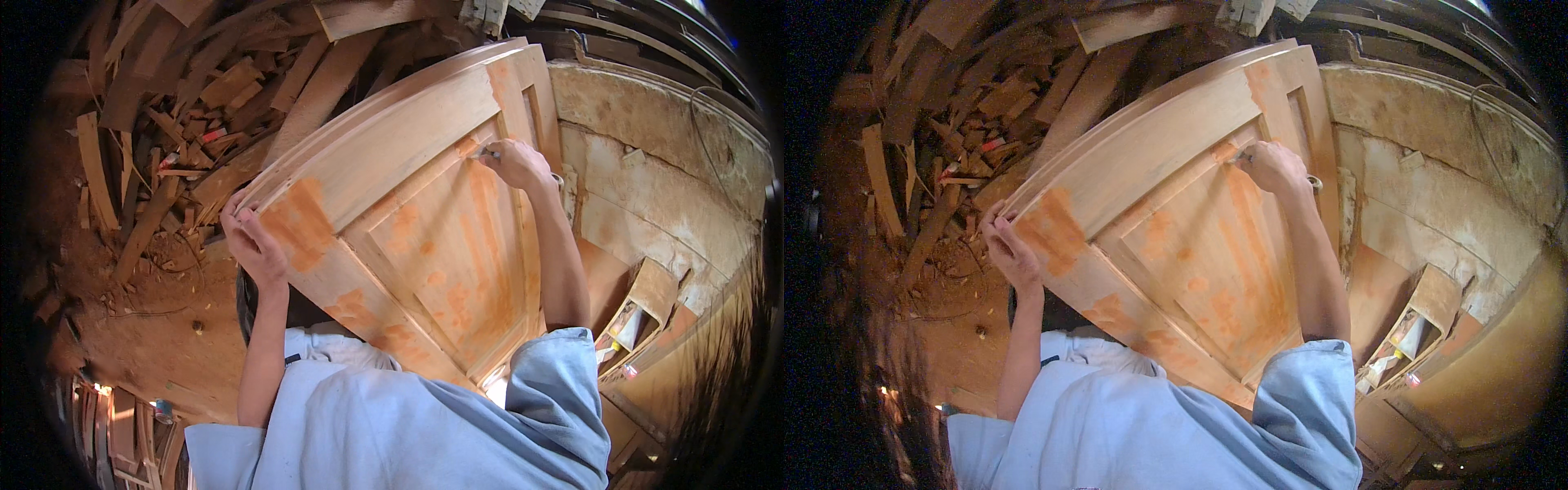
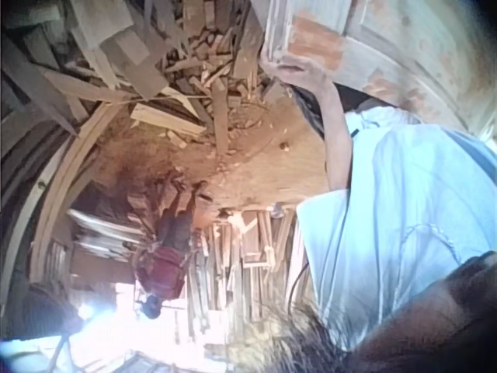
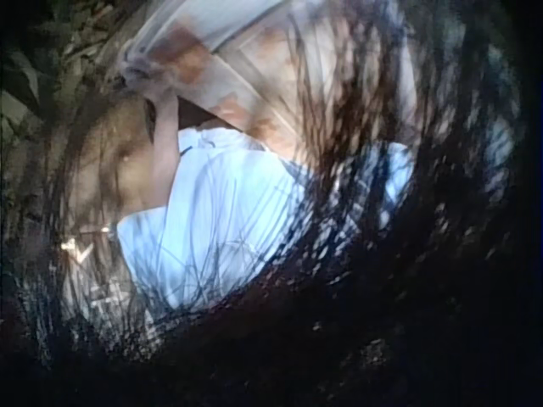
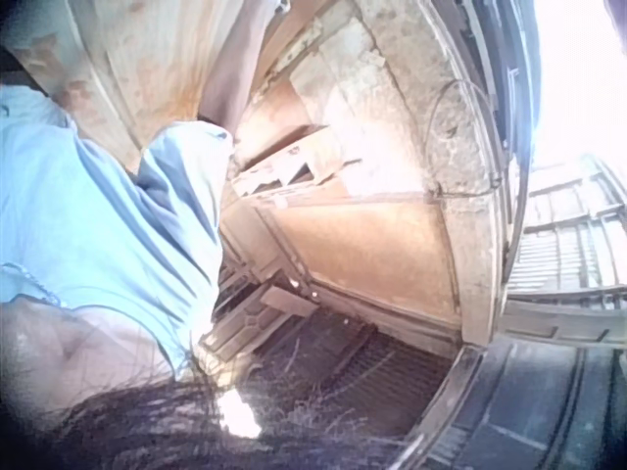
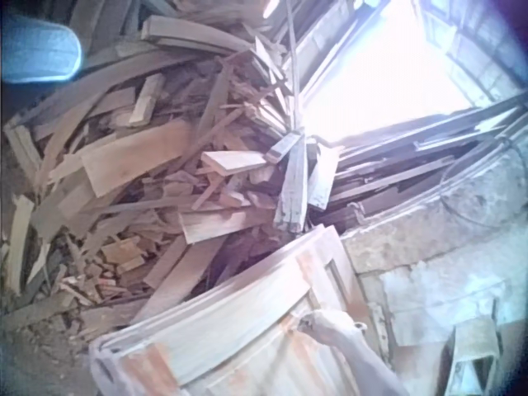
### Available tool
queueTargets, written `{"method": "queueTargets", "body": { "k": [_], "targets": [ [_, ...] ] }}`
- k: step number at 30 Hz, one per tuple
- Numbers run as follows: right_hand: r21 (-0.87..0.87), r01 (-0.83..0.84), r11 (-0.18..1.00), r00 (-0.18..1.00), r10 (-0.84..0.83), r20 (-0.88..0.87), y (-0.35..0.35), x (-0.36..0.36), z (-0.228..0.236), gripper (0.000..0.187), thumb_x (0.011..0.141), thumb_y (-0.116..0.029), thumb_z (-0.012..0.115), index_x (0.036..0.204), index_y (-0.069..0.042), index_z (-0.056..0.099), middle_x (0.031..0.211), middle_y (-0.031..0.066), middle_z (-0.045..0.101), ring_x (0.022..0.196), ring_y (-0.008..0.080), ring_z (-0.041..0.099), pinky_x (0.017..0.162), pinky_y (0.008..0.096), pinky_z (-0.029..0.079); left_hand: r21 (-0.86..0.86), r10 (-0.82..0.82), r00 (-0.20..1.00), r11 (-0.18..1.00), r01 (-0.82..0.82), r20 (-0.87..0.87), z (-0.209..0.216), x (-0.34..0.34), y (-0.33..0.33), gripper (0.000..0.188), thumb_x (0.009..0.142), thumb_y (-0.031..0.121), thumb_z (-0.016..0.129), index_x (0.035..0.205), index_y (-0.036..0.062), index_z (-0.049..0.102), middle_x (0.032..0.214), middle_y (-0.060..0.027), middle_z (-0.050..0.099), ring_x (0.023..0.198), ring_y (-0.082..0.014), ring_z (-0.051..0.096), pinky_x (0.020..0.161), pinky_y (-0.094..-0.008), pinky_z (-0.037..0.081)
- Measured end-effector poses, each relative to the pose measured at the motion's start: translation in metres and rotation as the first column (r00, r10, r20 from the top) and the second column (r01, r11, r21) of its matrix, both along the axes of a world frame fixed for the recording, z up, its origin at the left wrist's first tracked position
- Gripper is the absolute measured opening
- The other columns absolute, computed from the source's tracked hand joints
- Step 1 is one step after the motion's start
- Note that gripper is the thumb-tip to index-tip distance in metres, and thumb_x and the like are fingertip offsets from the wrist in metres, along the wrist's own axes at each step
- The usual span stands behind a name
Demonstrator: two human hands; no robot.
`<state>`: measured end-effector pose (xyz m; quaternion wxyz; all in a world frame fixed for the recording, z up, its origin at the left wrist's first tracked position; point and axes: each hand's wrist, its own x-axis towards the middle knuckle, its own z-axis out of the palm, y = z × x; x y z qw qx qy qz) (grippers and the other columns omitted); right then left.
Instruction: The person applies a brown substance to the panels and edges of a wooden door using a brush, periodically dipping the brush into a white bucket.
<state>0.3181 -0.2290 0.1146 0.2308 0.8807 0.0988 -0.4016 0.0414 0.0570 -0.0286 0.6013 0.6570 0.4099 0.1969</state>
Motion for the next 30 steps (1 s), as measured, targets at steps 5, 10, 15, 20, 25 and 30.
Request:
{"method": "queueTargets", "body": {
  "k": [5,10,15,20,25,30],
  "targets": [
    [-0.032,0.033,0.999,0.999,-0.034,-0.027,0.002,0.004,-0.005,0.033,0.096,-0.040,0.061,0.119,-0.017,0.070,0.105,0.0141,0.072,0.102,0.0338,0.066,0.087,0.0469,0.053,0.033,0.009,1.000,0.999,-0.008,-0.024,0.003,0.003,-0.002,0.045,0.108,0.038,0.041,0.125,-0.0009,0.056,0.120,-0.0103,0.058,0.102,-0.0190,0.058,0.094,-0.0330,0.044],
    [0.030,-0.005,1.000,1.000,0.005,-0.007,-0.002,0.005,-0.012,0.032,0.094,-0.043,0.065,0.107,-0.014,0.073,0.110,0.0115,0.072,0.102,0.0322,0.068,0.084,0.0457,0.054,0.008,-0.009,1.000,1.000,0.009,-0.018,0.000,-0.001,-0.002,0.045,0.109,0.038,0.040,0.127,-0.0006,0.054,0.122,-0.0107,0.057,0.104,-0.0191,0.058,0.095,-0.0332,0.043],
    [-0.005,-0.036,0.999,0.999,0.035,-0.034,-0.001,0.012,-0.016,0.029,0.094,-0.037,0.064,0.110,-0.015,0.074,0.099,0.0144,0.073,0.095,0.0349,0.068,0.082,0.0463,0.054,-0.004,-0.004,1.000,1.000,0.004,-0.020,0.001,0.002,-0.003,0.044,0.109,0.037,0.039,0.127,-0.0003,0.053,0.123,-0.0106,0.056,0.104,-0.0193,0.058,0.096,-0.0333,0.043],
    [-0.060,-0.107,0.992,0.993,0.103,-0.054,0.018,0.013,-0.014,0.027,0.092,-0.035,0.066,0.104,-0.013,0.075,0.097,0.0148,0.073,0.092,0.0353,0.069,0.080,0.0459,0.054,0.011,-0.006,1.000,1.000,0.006,0.018,0.000,0.002,-0.002,0.043,0.109,0.036,0.039,0.126,-0.0006,0.053,0.125,-0.0105,0.056,0.104,-0.0197,0.057,0.096,-0.0336,0.043],
    [0.044,-0.020,0.999,1.000,0.021,-0.010,0.001,0.001,-0.019,0.025,0.091,-0.032,0.067,0.105,-0.012,0.074,0.096,0.0167,0.072,0.092,0.0376,0.068,0.080,0.0477,0.054,0.020,-0.005,1.000,1.000,0.005,0.009,0.000,0.002,-0.002,0.043,0.109,0.036,0.038,0.126,-0.0006,0.053,0.125,-0.0107,0.056,0.104,-0.0203,0.058,0.096,-0.0337,0.043],
    [0.118,-0.003,0.993,0.993,-0.011,0.119,-0.010,-0.032,-0.017,0.034,0.094,-0.031,0.065,0.118,-0.008,0.069,0.103,0.0182,0.070,0.097,0.0369,0.067,0.086,0.0457,0.052,0.004,-0.028,1.000,1.000,0.028,-0.007,0.000,-0.001,-0.001,0.050,0.108,0.039,0.041,0.129,-0.0059,0.048,0.127,-0.0136,0.055,0.105,-0.0202,0.057,0.095,-0.0319,0.044]
  ]
}}
